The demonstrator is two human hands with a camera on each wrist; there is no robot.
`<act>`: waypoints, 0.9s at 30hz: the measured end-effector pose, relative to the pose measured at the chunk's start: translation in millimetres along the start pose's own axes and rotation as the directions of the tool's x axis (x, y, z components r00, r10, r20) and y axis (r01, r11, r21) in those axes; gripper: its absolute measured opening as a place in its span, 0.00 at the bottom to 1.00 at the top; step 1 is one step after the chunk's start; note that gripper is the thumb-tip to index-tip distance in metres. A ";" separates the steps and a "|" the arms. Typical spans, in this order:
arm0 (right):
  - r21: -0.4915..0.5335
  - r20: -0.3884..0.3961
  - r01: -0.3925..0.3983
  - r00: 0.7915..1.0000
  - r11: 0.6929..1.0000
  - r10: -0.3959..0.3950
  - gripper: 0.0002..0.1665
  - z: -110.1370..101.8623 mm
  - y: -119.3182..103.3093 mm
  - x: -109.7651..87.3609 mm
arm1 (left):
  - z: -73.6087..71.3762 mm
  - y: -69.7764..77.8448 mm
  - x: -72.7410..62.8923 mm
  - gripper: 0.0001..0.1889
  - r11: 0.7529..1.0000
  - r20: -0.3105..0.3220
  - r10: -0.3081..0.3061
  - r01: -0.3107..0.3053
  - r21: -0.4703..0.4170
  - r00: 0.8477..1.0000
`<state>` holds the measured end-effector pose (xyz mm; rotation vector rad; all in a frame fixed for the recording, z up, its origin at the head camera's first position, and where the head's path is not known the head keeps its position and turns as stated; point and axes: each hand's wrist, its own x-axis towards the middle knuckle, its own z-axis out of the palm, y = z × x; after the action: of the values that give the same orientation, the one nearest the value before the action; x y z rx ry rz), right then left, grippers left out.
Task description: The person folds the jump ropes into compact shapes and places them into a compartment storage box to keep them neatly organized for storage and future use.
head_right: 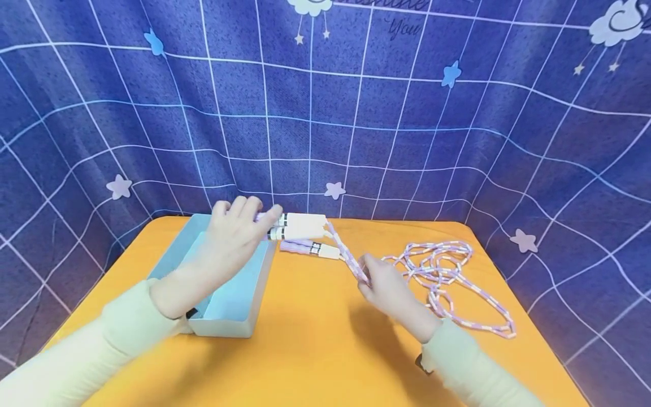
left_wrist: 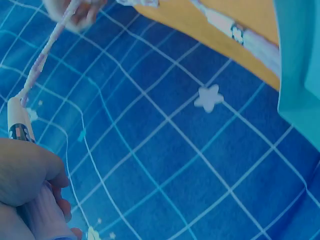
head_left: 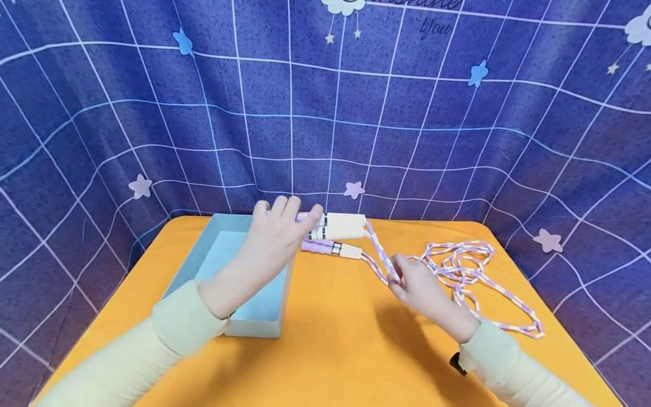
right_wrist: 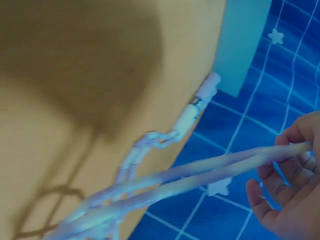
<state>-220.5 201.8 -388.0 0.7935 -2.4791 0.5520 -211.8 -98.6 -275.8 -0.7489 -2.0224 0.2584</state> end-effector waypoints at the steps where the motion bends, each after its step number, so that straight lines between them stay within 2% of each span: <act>1: 0.018 0.002 -0.001 1.000 1.000 0.001 0.14 1.0 2.8 -2.3 | -1.5 -3.4 0.7 0.17 1.000 0.009 -0.005 0.005 -0.004 1.000; 4: 0.038 0.008 0.008 1.000 0.999 -0.009 0.12 4.9 11.6 -9.9 | -4.4 -12.0 0.4 0.18 1.000 0.038 -0.022 0.021 0.016 0.999; 10: -0.020 0.003 0.057 0.998 0.998 -0.057 0.10 13.1 27.9 -27.4 | -6.3 -26.2 -4.9 0.22 0.998 0.039 -0.041 0.039 0.053 0.998; 15: -0.039 0.000 0.060 0.998 0.997 -0.060 0.09 18.0 34.6 -39.0 | -1.3 -39.5 -10.3 0.20 0.995 0.024 -0.072 0.071 0.070 0.997; 19: -0.025 -0.008 0.078 0.997 0.997 -0.079 0.09 20.3 38.0 -43.8 | 4.3 -45.0 -14.9 0.23 0.993 0.059 -0.095 0.091 0.070 0.994; 24: -0.028 0.014 0.070 0.998 0.997 -0.069 0.07 4.8 27.7 -36.7 | 12.0 -46.2 -22.1 0.25 0.992 0.103 -0.106 0.098 0.079 0.989; 26: -0.003 0.027 0.093 0.995 0.996 -0.093 0.03 -6.7 21.6 -32.3 | 16.3 -46.2 -24.6 0.25 0.992 0.107 -0.106 0.098 0.077 0.989; 27: 0.015 0.042 0.115 0.992 0.993 -0.115 0.05 -10.2 22.1 -29.6 | 18.3 -45.8 -25.6 0.25 0.992 0.111 -0.106 0.099 0.073 0.988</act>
<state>-209.7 236.2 -401.0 0.9557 -2.4517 0.5146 -235.8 -148.2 -282.8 -0.5979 -2.1426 0.3142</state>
